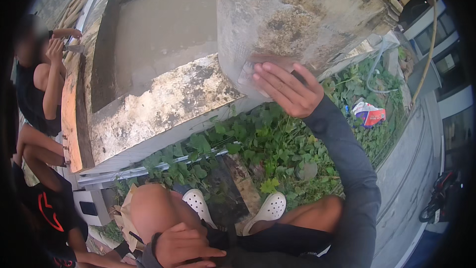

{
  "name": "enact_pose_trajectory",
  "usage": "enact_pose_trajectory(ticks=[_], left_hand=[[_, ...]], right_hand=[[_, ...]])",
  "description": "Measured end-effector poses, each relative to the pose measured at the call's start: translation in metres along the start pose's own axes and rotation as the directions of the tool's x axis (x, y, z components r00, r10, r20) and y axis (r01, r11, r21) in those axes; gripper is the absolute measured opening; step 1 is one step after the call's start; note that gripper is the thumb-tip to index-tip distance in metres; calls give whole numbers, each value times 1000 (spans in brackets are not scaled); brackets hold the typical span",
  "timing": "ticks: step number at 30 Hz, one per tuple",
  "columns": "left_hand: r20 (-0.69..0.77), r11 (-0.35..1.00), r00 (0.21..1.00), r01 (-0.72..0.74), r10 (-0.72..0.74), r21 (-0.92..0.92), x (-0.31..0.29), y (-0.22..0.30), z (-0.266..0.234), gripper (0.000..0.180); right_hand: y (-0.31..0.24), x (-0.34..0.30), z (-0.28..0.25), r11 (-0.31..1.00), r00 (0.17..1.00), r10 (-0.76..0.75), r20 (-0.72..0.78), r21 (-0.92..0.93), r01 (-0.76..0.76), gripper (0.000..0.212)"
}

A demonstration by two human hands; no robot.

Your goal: The person sands the outside of a plastic bucket using a piece of sandpaper, moving the paper across the bucket surface and around the rim.

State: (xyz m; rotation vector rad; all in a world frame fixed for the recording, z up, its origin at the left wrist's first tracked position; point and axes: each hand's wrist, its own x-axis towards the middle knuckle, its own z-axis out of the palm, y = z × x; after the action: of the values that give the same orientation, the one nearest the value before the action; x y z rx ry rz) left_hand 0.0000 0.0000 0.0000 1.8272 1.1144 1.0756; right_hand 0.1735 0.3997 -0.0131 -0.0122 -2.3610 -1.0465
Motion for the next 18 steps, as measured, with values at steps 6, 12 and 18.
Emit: enact_pose_trajectory(ticks=[6,12,18], left_hand=[[-209,994,972,95,-104,-55,-6,45,-11,28],[-313,988,948,-97,54,-124,-6,20,-8,23],[-277,995,960,-57,33,-78,-10,27,-11,24]], right_hand=[[17,44,-44,979,986,118,-119,-152,-135,29],[-19,20,-20,994,997,-23,78,-104,31,32],[-9,26,-25,997,996,80,30,2,-80,34]])
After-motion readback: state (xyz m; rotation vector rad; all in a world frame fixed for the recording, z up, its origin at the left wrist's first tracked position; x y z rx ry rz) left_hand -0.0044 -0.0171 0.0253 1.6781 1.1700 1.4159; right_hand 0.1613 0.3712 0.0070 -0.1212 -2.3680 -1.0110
